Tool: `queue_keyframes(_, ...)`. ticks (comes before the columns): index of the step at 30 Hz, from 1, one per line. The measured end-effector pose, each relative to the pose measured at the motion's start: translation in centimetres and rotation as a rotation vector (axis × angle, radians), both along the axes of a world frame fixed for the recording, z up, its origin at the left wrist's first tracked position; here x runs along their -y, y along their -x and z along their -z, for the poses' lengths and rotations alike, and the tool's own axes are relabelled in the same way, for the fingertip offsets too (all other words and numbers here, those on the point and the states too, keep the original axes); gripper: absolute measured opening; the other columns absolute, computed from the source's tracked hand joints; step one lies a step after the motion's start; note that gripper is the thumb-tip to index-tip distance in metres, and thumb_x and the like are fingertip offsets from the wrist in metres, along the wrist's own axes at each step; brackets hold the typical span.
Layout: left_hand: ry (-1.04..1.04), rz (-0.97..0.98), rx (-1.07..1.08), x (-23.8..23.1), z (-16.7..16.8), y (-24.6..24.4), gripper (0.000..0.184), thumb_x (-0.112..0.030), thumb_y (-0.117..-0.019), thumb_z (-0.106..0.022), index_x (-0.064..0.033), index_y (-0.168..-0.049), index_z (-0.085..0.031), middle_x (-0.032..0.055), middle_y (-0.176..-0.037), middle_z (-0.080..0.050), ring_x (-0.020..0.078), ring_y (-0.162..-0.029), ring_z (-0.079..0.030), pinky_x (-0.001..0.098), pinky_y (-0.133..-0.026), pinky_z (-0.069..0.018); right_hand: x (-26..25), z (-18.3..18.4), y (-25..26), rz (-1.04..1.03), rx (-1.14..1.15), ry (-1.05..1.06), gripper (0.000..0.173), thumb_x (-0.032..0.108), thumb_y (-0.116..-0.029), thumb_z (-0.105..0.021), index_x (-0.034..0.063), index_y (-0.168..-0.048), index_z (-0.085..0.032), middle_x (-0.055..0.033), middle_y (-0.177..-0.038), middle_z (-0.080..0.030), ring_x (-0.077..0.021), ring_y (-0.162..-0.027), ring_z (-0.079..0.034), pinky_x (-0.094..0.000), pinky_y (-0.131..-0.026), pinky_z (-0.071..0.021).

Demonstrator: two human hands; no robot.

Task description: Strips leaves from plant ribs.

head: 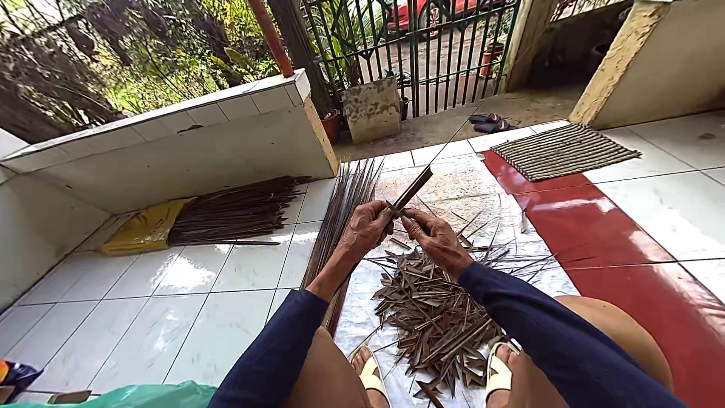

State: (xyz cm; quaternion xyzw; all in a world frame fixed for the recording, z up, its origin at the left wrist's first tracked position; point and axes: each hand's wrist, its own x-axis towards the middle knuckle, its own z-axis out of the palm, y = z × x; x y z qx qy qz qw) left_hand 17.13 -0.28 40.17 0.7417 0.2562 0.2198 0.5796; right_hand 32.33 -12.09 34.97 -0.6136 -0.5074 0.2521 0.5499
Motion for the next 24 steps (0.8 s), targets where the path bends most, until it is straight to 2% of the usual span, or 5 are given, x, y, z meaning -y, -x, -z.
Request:
queue_keyframes(4,0.029,0.012,0.018,0.1,-0.1,0.1,0.022,-0.015,-0.1087,-0.051,-0.0009,-0.099,-0.064,0.0071,-0.066,-0.058,0.0082,-0.044,-0.044,0.0193,-0.04,-0.0334,0.2,-0.1,-0.1,-0.003,0.002,-0.02,0.034,0.034,-0.1063,-0.057,0.0182,-0.133,-0.069,0.0014,-0.085,-0.068,-0.0069,-0.066,-0.056,-0.0275,-0.065,-0.0487)
queue_keyframes(11,0.25,0.053,0.019,-0.3,-0.6,0.8,0.021,-0.016,-0.1091,-0.05,-0.0028,-0.1,-0.064,0.0036,-0.063,-0.052,0.0043,-0.041,-0.035,0.0166,-0.038,-0.0278,0.1,0.3,-0.3,-0.057,0.001,-0.05,0.033,0.032,-0.1059,-0.059,0.0173,-0.134,-0.069,0.0006,-0.096,-0.072,-0.0057,-0.072,-0.06,-0.0261,-0.071,-0.0518)
queue_keyframes(16,0.344,0.127,0.037,-0.9,-0.5,1.5,0.022,-0.018,-0.1094,-0.049,-0.0035,-0.101,-0.063,0.0018,-0.063,-0.05,0.0036,-0.042,-0.036,0.016,-0.038,-0.0298,0.2,0.2,-0.4,-0.115,-0.009,-0.056,0.033,0.03,-0.1062,-0.058,0.0178,-0.135,-0.069,0.0012,-0.103,-0.072,-0.0048,-0.075,-0.061,-0.025,-0.073,-0.0522)
queue_keyframes(20,0.334,0.191,0.074,-1.2,-0.2,1.7,0.02,-0.018,-0.1089,-0.051,-0.0038,-0.102,-0.063,0.0048,-0.069,-0.055,0.0061,-0.046,-0.044,0.0172,-0.041,-0.0353,0.2,0.2,-0.4,-0.111,-0.018,-0.054,0.033,0.03,-0.1066,-0.057,0.0189,-0.136,-0.068,0.0013,-0.093,-0.07,-0.0063,-0.071,-0.058,-0.0253,-0.069,-0.0503)
queue_keyframes(24,0.334,0.175,0.074,-1.1,-0.5,1.8,0.019,-0.017,-0.1083,-0.052,-0.0046,-0.101,-0.064,0.0009,-0.064,-0.048,0.0039,-0.043,-0.036,0.0162,-0.039,-0.0297,0.3,-0.1,-0.2,-0.093,0.0,-0.063,0.032,0.03,-0.1062,-0.058,0.0215,-0.135,-0.069,0.0019,-0.086,-0.069,-0.0054,-0.067,-0.056,-0.0252,-0.066,-0.0491)
